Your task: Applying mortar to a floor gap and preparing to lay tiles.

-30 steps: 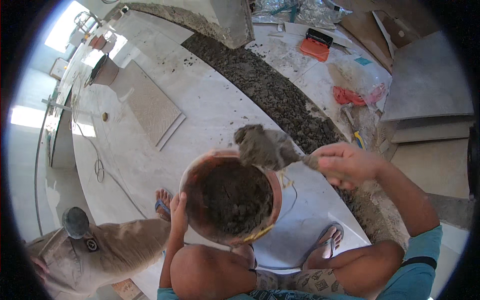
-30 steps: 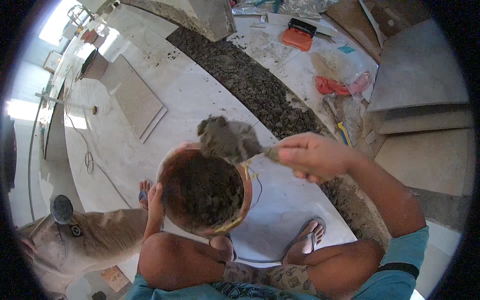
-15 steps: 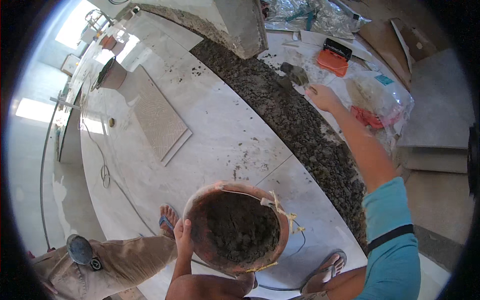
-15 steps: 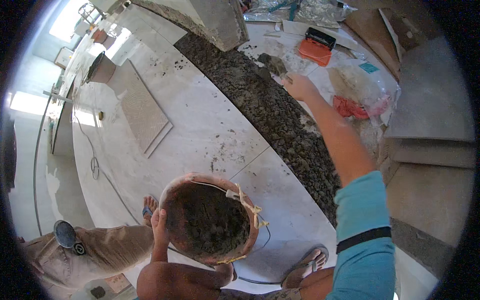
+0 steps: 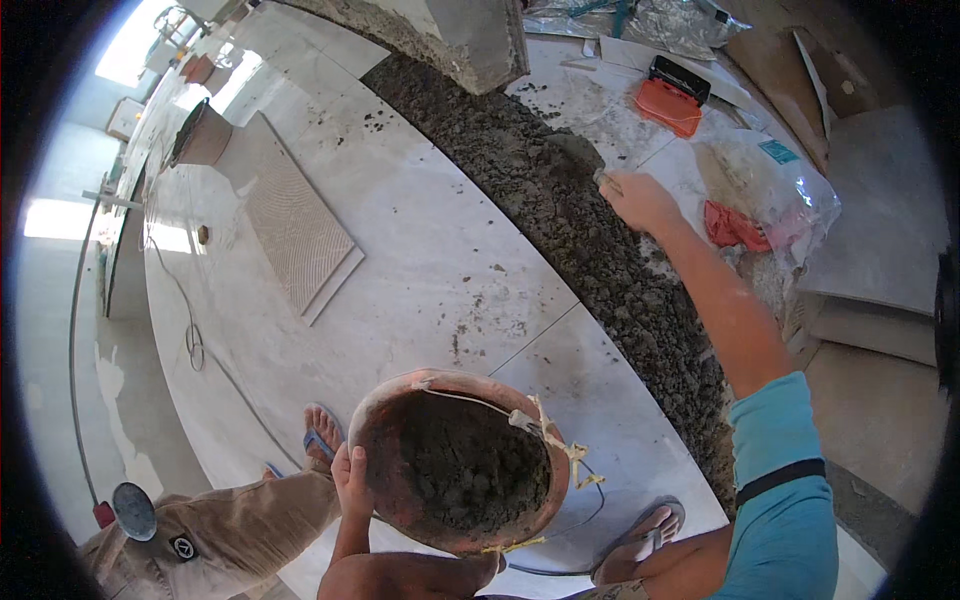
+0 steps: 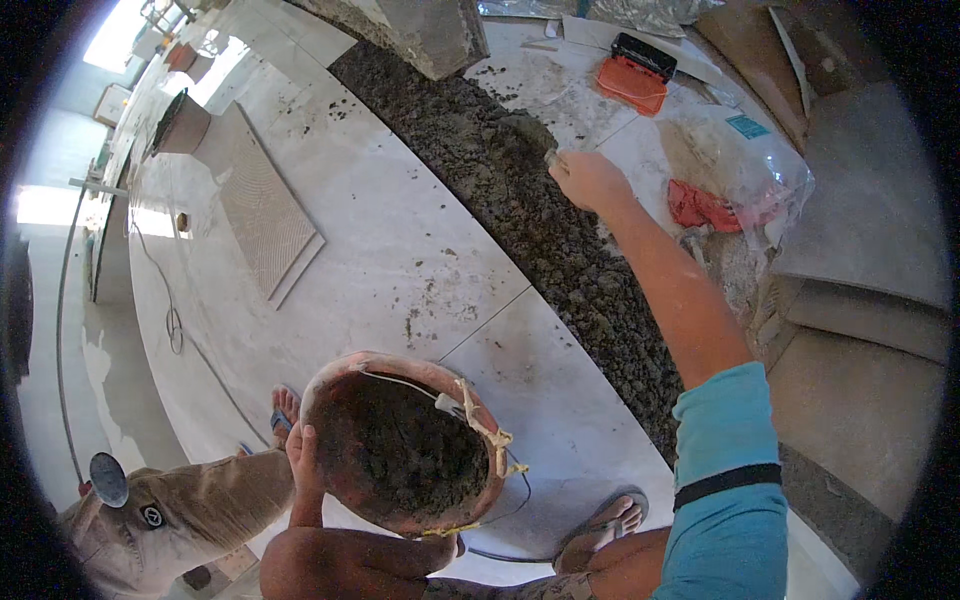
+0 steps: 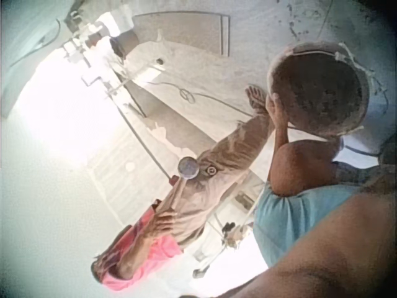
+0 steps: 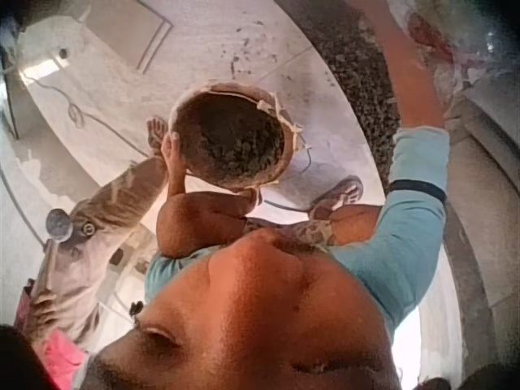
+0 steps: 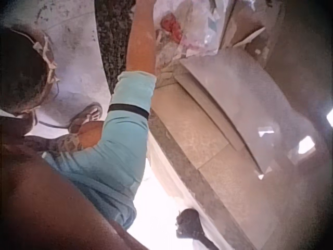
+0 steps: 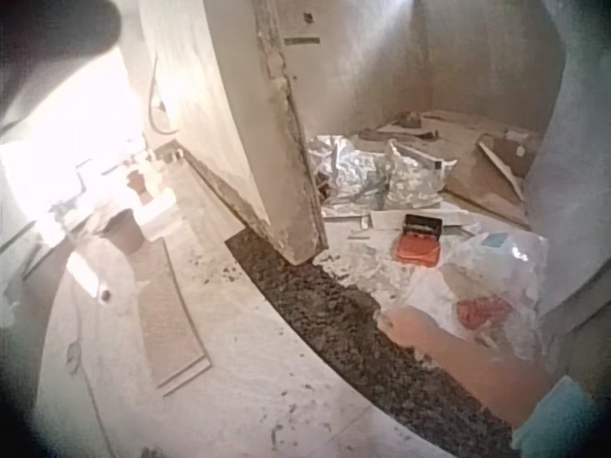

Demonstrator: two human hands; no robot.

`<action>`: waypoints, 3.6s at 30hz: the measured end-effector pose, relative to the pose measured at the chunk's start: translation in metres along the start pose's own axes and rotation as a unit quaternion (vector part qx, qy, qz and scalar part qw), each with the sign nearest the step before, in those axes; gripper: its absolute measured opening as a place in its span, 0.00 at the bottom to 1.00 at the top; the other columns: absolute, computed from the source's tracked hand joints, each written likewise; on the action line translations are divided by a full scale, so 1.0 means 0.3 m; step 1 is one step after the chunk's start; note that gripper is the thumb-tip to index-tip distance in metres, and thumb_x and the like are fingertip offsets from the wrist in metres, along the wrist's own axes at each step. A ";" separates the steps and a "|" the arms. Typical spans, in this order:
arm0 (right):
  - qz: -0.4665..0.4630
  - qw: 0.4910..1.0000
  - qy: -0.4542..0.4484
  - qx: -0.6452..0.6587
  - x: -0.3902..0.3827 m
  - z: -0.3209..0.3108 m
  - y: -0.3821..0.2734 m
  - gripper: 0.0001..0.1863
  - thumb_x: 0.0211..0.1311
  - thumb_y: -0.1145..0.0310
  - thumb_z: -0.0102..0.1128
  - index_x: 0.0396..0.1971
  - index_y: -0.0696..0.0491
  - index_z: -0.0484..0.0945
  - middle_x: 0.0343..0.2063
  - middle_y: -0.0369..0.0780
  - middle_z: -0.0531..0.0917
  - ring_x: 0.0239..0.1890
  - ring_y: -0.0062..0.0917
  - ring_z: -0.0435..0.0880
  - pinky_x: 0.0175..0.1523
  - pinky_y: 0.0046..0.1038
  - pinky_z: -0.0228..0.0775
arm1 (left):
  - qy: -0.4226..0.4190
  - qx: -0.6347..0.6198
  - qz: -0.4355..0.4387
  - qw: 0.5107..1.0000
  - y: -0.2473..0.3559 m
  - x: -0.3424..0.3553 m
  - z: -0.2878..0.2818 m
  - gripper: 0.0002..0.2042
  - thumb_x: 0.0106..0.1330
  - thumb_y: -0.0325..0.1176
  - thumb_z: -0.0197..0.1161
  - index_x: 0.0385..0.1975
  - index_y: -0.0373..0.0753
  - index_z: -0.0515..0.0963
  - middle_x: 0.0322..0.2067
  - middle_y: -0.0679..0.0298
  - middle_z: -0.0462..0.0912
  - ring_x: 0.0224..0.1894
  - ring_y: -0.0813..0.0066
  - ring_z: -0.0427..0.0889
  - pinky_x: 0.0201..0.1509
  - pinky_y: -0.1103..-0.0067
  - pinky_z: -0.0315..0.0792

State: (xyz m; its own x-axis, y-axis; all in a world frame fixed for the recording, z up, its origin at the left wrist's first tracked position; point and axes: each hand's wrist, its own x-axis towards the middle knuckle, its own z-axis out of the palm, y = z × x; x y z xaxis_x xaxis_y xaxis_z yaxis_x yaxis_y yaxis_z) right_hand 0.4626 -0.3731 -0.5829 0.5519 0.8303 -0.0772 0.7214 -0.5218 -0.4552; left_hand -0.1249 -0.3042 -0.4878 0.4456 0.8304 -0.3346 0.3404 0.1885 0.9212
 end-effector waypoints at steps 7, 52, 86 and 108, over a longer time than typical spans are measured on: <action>0.065 0.998 0.002 -0.008 -0.066 0.058 -0.091 0.18 0.66 0.52 0.51 0.41 0.53 0.75 0.31 0.51 0.83 0.38 0.50 0.82 0.44 0.49 0.72 | 0.001 -0.015 0.000 1.000 -0.003 -0.003 0.007 0.19 0.73 0.45 0.55 0.46 0.31 0.74 0.40 0.67 0.78 0.42 0.81 0.72 0.48 0.81 0.66; 0.075 0.997 0.012 -0.027 0.003 0.015 -0.213 0.19 0.68 0.55 0.48 0.43 0.53 0.80 0.36 0.49 0.85 0.42 0.45 0.84 0.48 0.44 0.76 | 0.025 0.014 0.000 1.000 -0.021 -0.027 -0.023 0.21 0.73 0.46 0.55 0.49 0.31 0.74 0.41 0.67 0.78 0.43 0.81 0.73 0.51 0.81 0.66; 0.109 0.993 0.003 -0.039 -0.467 0.014 0.036 0.15 0.67 0.56 0.49 0.43 0.50 0.78 0.37 0.52 0.83 0.43 0.50 0.81 0.49 0.48 0.73 | 0.033 -0.072 -0.014 0.997 -0.036 -0.018 0.013 0.19 0.72 0.43 0.56 0.48 0.31 0.75 0.46 0.59 0.81 0.45 0.72 0.79 0.53 0.77 0.71; -0.085 0.943 -0.278 -0.161 -0.992 -0.424 -0.561 0.16 0.66 0.57 0.53 0.50 0.44 0.77 0.24 0.47 0.83 0.26 0.47 0.83 0.33 0.48 0.75 | -0.107 -0.164 -0.022 0.980 0.324 0.069 0.351 0.15 0.66 0.39 0.64 0.43 0.33 0.77 0.38 0.63 0.82 0.41 0.77 0.79 0.48 0.78 0.72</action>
State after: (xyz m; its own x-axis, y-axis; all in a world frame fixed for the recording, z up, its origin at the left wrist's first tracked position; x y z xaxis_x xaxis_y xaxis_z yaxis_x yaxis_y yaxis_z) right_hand 0.2301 -0.5574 -0.3706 0.1768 0.8348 -0.5214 0.9185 -0.3303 -0.2174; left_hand 0.0045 -0.3238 -0.4259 0.6115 0.6954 -0.3773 0.0941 0.4096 0.9074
